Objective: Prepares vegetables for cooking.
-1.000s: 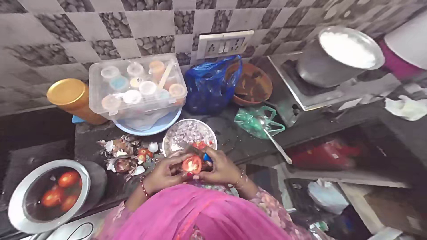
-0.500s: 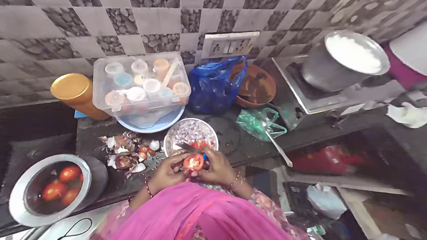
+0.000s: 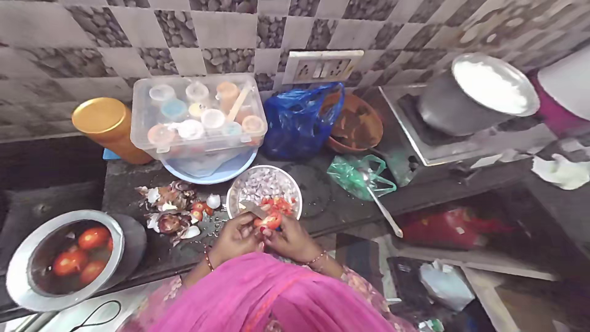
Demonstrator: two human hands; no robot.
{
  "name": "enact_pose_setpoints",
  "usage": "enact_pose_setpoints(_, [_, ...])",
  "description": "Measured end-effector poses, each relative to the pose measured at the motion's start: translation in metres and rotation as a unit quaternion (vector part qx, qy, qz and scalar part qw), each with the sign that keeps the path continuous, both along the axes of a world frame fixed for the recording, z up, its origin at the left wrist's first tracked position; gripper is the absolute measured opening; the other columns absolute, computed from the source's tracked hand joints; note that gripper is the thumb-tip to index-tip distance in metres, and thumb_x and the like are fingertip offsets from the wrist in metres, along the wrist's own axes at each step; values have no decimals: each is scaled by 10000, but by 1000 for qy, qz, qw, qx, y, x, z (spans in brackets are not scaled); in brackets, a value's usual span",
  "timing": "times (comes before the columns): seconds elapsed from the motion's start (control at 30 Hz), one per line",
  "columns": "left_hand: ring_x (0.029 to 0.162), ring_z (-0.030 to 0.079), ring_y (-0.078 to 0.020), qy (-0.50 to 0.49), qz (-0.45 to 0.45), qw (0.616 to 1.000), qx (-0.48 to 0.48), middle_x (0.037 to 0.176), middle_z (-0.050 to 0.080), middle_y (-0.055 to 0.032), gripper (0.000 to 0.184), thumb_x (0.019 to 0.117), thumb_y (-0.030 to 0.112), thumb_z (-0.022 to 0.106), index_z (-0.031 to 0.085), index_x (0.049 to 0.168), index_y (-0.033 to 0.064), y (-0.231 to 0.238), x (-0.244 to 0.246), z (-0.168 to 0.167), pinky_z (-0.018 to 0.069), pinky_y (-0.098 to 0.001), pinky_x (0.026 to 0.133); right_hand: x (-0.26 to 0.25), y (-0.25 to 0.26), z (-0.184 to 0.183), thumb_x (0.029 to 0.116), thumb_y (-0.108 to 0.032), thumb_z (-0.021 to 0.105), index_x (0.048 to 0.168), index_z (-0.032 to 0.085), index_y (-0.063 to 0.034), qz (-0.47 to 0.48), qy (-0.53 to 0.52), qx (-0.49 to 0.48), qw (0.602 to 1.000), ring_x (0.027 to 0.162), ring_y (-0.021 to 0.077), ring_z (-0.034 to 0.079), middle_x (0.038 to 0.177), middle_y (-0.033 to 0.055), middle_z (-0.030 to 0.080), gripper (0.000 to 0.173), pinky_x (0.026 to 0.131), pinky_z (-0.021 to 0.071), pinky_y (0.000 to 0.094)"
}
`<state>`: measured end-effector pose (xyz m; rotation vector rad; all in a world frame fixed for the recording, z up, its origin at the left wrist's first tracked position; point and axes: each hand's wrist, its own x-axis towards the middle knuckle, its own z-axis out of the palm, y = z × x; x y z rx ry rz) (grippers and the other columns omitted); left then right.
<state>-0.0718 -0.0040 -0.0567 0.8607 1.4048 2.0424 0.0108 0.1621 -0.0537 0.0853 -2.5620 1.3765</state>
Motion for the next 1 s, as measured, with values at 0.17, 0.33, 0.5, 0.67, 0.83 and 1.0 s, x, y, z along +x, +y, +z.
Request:
enact_pose_setpoints(0.17, [1053,650,-10,-47,-10,998,30,1243,667,59,363,1001,62,560,539,1351,-30,4,3,-9,550,-238,950,-2,1,3,1041,-348,512,971,674,47,-2,-33,-35,999,698,103,647,755,83,666,432,662,548,305])
enact_pose_setpoints(0.33, [1203,630,-135,-272,-110,942,161,1348,635,-57,1027,787,716,692,383,1491,36,15,-10,-16,535,-306,975,-9,-2,-1,1049,-339,490,931,662,40,17,-81,-78,994,649,63,583,700,37,609,432,633,508,285])
enact_pose_setpoints(0.5, [1215,610,-113,-264,-99,944,171,1338,633,-41,905,848,610,699,417,1472,19,26,-6,-17,511,-303,1017,-18,-2,4,1041,-264,483,863,650,1,9,-127,-127,984,620,-11,517,666,-44,546,360,609,462,220])
enact_pose_setpoints(0.67, [1162,628,-114,-225,-71,963,129,1374,597,-36,591,946,122,522,302,1485,17,26,1,-23,529,-301,961,-19,-2,1,986,-211,559,854,662,19,14,-187,-137,973,727,24,557,760,11,604,284,692,480,248])
enact_pose_setpoints(0.83, [1133,628,-87,-239,-50,961,128,1331,597,11,567,915,87,519,375,1463,54,20,1,-23,537,-282,949,-20,-8,4,979,-179,515,643,518,-94,36,-221,-178,958,610,-27,463,629,-90,468,346,590,405,211])
enact_pose_setpoints(1.0, [1187,607,-128,-242,-94,947,192,1381,579,-3,546,932,95,466,410,1473,52,20,-2,-32,512,-333,1002,-20,-7,13,1058,-218,371,729,521,-191,79,-279,-311,905,527,-69,417,600,-157,444,363,508,370,142])
